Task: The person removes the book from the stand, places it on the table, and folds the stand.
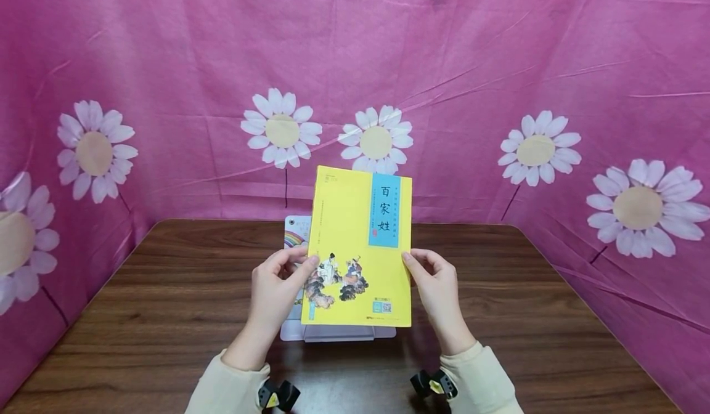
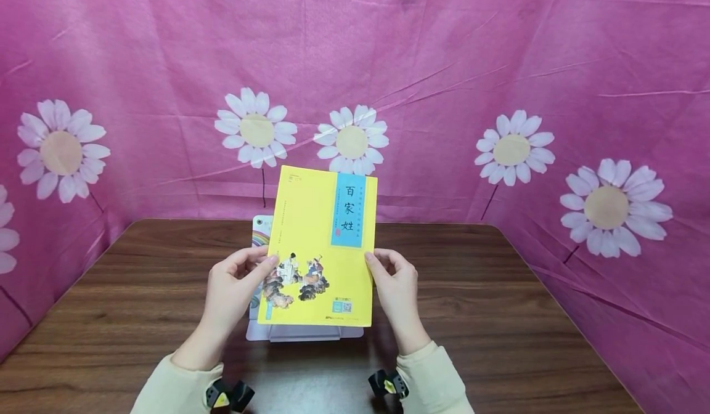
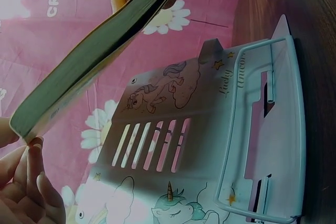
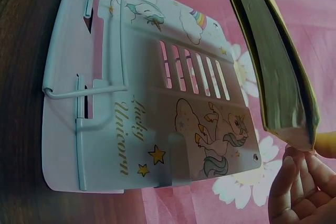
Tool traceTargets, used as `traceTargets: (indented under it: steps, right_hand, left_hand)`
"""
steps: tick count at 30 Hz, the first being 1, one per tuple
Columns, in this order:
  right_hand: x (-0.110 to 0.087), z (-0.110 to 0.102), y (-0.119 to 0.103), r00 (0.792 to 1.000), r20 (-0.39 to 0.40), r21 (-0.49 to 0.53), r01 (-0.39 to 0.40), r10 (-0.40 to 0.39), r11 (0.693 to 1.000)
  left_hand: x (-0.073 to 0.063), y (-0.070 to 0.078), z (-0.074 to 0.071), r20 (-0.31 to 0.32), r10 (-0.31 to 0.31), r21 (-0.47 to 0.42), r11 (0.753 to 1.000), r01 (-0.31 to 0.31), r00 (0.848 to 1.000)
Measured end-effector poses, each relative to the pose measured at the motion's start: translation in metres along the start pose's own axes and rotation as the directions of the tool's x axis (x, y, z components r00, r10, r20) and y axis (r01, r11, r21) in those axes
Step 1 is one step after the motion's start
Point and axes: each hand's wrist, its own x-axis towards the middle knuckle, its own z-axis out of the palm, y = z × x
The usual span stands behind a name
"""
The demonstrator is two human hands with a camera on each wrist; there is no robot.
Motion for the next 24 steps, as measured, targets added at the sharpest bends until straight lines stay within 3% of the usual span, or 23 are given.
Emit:
traceTargets:
  steps: [7, 13, 18, 24]
  right_hand:
    - [0.004, -0.006, -0.001, 0.999, 0.019, -0.011, -0.031, 0.031, 0.999]
    - [0.010, -0.017, -0.005, 0.997, 0.061, -0.113, -0.039, 0.046, 0.993]
    - [0.015, -0.027, -0.006, 0.989, 0.128, -0.195, -0.041, 0.067, 0.980]
    - [0.018, -0.035, -0.006, 0.984, 0.161, -0.220, -0.041, 0.078, 0.975]
  left_hand:
    - [-0.001, 0.003, 0.002, 0.024, -0.024, -0.027, 0.999, 0.025, 0.999]
    - [-0.002, 0.001, 0.004, 0.059, -0.061, -0.014, 0.998, 0.062, 0.996]
    - [-0.004, 0.000, 0.006, 0.087, -0.056, 0.002, 0.998, 0.056, 0.995]
    - [-0.006, -0.002, 0.010, 0.112, -0.040, 0.037, 0.999, 0.036, 0.993]
